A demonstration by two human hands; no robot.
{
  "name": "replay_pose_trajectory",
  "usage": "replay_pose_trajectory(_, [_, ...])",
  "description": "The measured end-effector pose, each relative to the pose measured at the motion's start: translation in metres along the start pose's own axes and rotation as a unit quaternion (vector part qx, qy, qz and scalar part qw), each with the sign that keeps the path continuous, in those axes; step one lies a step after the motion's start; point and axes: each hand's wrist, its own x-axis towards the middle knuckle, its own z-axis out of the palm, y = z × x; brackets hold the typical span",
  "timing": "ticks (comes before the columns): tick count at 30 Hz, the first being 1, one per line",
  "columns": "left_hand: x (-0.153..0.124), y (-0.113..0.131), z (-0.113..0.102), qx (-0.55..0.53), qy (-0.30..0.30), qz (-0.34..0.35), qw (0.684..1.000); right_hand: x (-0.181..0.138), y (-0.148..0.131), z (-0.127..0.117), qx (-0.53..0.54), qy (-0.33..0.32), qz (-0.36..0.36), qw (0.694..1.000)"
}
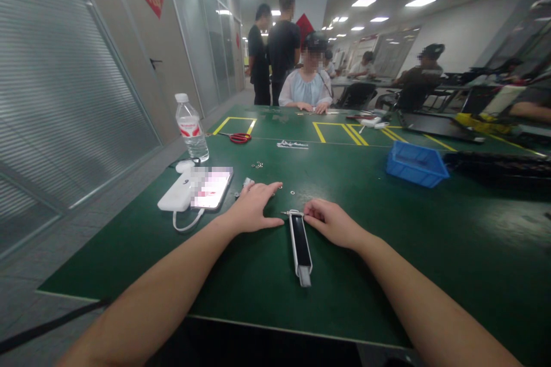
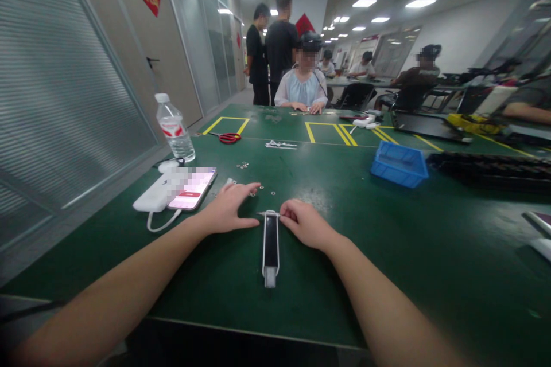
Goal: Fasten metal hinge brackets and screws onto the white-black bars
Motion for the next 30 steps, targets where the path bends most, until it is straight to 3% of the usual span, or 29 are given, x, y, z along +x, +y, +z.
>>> replay_pose_trajectory(9, [0.0003, 0.0021, -0.002, 0.03, -0.03, -0.014, 0.999, -0.0003, -0.0008, -0.0007, 0.002, 0.0, 0.004, 1.0])
replay_pose_trajectory(30, [0.0068, 0.0018, -0.0043, 0.1, -0.036, 0.061, 0.993, -0.0004, -0.0045, -0.0013, -0.008, -0.008, 0.011, 1.0])
